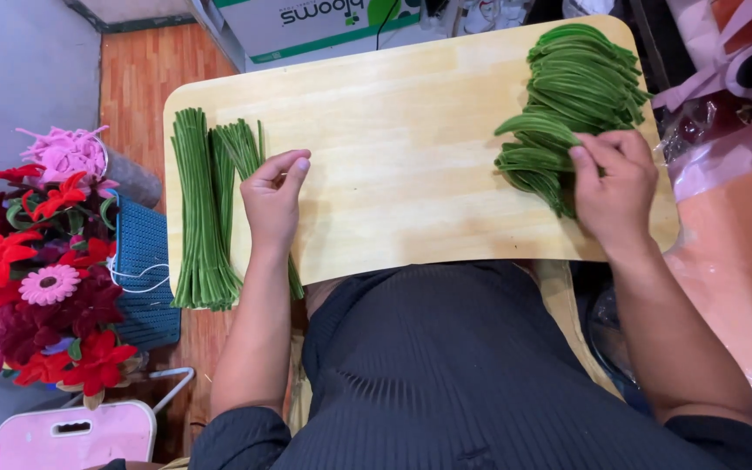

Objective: The person sits at a table and uses green pipe cleaners to create artificial flower stems. They fold and twist the pipe cleaners by hand to form a stem shape, repeating the process with multiple pieces.

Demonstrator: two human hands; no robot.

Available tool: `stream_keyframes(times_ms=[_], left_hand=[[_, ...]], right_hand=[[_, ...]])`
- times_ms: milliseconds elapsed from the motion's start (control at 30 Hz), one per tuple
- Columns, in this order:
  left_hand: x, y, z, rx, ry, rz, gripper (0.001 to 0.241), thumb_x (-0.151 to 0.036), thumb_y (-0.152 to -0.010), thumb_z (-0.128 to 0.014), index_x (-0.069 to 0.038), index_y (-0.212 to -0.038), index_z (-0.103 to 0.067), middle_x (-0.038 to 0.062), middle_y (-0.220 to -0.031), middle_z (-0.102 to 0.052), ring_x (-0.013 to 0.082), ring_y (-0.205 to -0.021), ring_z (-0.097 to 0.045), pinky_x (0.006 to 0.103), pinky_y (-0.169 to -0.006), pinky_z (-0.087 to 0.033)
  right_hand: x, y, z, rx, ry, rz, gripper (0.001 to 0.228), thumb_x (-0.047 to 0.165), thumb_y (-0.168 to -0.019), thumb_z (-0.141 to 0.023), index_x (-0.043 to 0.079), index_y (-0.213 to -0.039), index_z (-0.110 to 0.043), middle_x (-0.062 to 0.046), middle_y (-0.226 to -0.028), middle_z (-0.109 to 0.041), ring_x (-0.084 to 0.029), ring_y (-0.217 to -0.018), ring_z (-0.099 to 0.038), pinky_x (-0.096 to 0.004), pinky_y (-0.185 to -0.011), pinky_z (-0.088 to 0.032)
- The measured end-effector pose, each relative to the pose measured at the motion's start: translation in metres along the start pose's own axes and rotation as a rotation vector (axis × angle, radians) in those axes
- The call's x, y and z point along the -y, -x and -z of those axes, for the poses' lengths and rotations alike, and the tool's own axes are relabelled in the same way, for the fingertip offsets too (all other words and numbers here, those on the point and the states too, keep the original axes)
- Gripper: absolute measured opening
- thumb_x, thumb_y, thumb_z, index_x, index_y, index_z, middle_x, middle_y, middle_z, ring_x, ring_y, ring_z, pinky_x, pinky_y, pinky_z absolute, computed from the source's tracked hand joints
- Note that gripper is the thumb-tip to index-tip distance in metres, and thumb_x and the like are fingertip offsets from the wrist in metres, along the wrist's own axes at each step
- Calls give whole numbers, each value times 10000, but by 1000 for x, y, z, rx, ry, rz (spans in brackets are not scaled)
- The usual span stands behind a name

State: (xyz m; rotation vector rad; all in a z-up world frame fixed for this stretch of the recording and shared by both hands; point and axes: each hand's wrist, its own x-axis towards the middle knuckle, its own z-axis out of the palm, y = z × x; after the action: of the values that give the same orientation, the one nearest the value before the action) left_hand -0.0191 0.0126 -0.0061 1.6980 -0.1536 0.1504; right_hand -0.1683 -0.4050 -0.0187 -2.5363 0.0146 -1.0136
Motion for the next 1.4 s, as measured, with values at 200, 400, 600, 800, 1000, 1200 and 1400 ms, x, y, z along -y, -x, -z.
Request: stream_keyframes(times_ms=[200,400,600,800,1000,1200,1400], left_hand=[[9,24,-66,659,174,203,429,-378,-1015,-550,-70,-1280,-687,82,-1122,-773,154,-970,-711,295,-837,-571],[-29,48,-111,813,488,444,524,-434,-984,-544,-10,-1290,-577,241,-1141,-754,276,-919,-755,350,-813,-612],[-48,46,-97,812,236,200,336,-357,-1004,-570,-120,-779,-647,-23,-688,-568,82,-633,-510,256,-634,-448],[-60,38,-92,802,524,447,355,-193,-910,-583,-129,-594,-434,-29,-586,-279,109,-556,-213,270,-530,-186],[-50,47,-99,779,282,116,349,-341,-1021,-574,-81,-1251,-611,85,-990,-686,171,-964,-691,302,-878,-605],[-54,52,-100,723,270,50,359,-174,-917,-778,-179,-1267,-697,3,-1249,-711,173,-1243,-639,281,-971,-567],[-32,50,-109,606,450,-20,252,-41,-860,-843,-20,-1103,-779,128,-939,-745,126,-779,-720,244,-711,-644]], right_hand=[[14,13,-3,-76,-274,53,145,-88,-1082,-749,-150,-1213,-760,-230,-1080,-634,-337,-975,-623,-406,-835,-503],[47,9,-11,-19,-277,169,136,-27,-1047,-765,-52,-1180,-785,-172,-1037,-643,-290,-910,-636,-370,-787,-520],[42,10,-12,-45,-192,292,42,-15,-1033,-799,2,-1070,-807,-136,-983,-638,-305,-846,-579,-432,-812,-437],[52,-8,5,-183,32,631,71,94,-1009,-770,111,-1077,-780,-38,-998,-681,-287,-830,-577,-483,-834,-335],[55,-15,8,-185,49,575,84,21,-998,-766,68,-1059,-802,-60,-1012,-655,-295,-841,-594,-467,-825,-316],[62,-11,2,-131,43,529,46,40,-1004,-793,82,-998,-811,-45,-991,-655,-282,-841,-590,-453,-850,-339],[63,-16,-5,-239,-13,589,81,67,-977,-785,69,-903,-816,-64,-951,-684,-286,-767,-593,-463,-792,-413]])
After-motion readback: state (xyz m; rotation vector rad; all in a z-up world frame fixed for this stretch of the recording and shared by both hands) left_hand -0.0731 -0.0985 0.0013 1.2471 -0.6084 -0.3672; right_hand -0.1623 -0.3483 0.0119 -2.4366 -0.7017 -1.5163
